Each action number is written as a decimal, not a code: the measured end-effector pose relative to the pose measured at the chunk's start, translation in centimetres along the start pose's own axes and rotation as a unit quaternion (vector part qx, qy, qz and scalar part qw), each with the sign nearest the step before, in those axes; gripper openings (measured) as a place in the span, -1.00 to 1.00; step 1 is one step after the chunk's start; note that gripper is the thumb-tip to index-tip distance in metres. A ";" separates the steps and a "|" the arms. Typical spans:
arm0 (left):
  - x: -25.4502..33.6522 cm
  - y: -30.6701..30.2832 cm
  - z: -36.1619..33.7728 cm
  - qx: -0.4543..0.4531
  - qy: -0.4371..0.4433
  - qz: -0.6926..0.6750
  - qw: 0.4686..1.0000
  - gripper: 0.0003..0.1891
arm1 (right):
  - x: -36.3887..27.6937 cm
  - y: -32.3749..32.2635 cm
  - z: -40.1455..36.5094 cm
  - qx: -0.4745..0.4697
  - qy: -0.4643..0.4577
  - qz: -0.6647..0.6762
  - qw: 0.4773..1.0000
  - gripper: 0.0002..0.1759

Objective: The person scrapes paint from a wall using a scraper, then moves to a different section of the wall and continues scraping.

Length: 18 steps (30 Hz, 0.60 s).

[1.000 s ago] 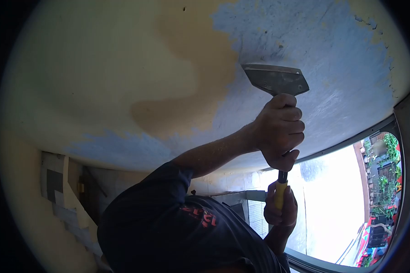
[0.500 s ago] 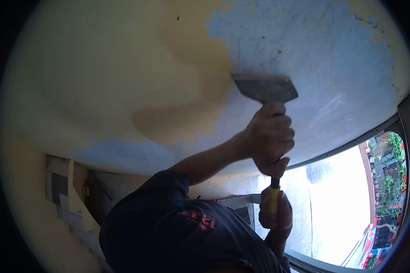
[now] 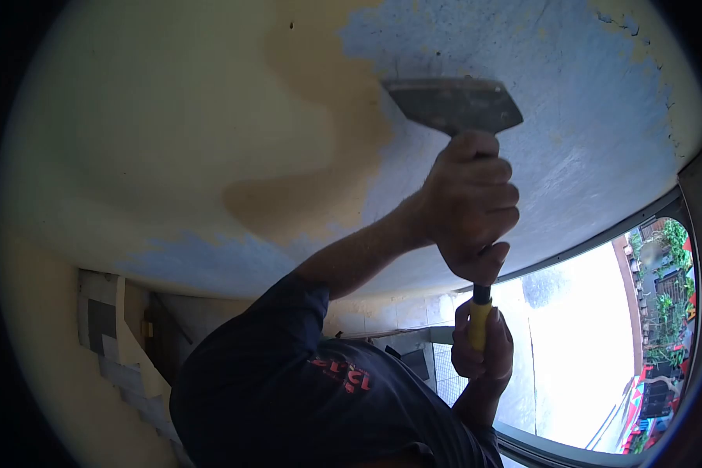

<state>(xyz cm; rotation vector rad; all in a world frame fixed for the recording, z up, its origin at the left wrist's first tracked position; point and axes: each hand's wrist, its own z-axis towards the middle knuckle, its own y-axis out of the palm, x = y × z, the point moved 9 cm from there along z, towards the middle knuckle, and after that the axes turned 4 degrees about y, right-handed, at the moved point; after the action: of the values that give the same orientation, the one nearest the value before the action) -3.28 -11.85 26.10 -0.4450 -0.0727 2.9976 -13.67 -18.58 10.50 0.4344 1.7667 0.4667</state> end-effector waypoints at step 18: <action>0.5 -0.1 -1.2 -0.012 -0.031 -0.015 0.999 -0.73 | 1.4 -0.6 -0.8 0.017 0.026 0.009 0.999 -0.40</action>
<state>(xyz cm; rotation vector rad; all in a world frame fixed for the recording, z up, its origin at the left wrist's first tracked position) -3.38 -11.62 24.79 -0.3499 -0.1211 2.9834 -14.76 -18.38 9.19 0.4662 1.8235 0.4647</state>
